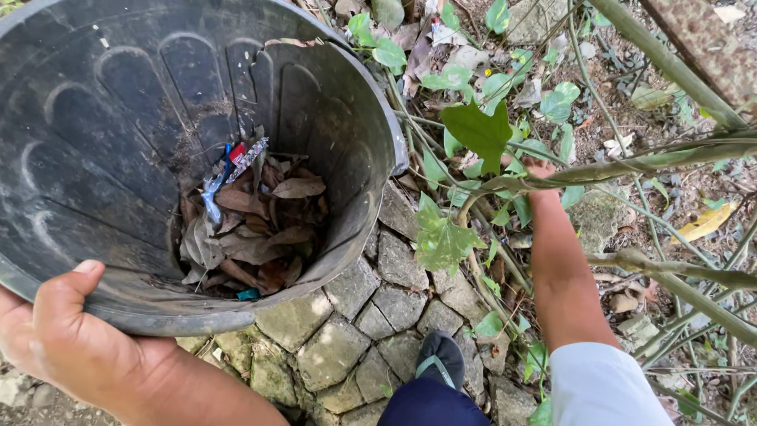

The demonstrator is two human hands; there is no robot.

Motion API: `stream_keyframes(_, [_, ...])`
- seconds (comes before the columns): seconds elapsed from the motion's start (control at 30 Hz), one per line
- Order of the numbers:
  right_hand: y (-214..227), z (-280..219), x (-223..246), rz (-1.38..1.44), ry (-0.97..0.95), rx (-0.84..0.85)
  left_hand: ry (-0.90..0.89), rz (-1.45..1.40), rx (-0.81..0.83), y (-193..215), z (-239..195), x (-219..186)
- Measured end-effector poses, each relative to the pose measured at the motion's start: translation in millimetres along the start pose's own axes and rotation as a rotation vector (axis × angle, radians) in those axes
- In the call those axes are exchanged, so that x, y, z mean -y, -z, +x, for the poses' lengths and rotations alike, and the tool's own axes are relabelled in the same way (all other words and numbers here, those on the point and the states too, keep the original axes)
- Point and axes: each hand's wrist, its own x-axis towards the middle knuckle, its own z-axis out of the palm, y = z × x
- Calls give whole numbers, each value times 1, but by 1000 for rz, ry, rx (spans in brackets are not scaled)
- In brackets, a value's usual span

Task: The person picks up dry leaves and small debris from the ground by hand and using a small dustpan, placing them into a large black bucket.

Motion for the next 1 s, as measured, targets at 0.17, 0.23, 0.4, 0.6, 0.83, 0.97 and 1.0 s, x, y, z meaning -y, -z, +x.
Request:
stream_keyframes(0.17, [-37, 9, -25, 98, -220, -23, 56, -103, -44, 20, 10, 16])
stream_keyframes(0.23, [-30, 6, -23, 143, -227, -36, 63, -145, -68, 31, 19, 27])
stream_keyframes(0.4, [-3, -2, -37, 451, -337, -367, 45, -178, -77, 36, 24, 37])
stream_keyframes(0.6, [-4, -70, 18, 808, -713, -120, 11, -64, 24, 16, 11, 14])
stream_keyframes(0.83, [-28, -94, 4, -773, -34, 245, -7, -180, 27, 47, 16, 28])
stream_keyframes(0.97, [-26, -86, 10, 277, -625, -31, 20, -197, -79, 65, 25, 41])
stream_keyframes(1.0, [-23, -85, 11, 283, -611, -34, 20, -202, -73, 66, 26, 41])
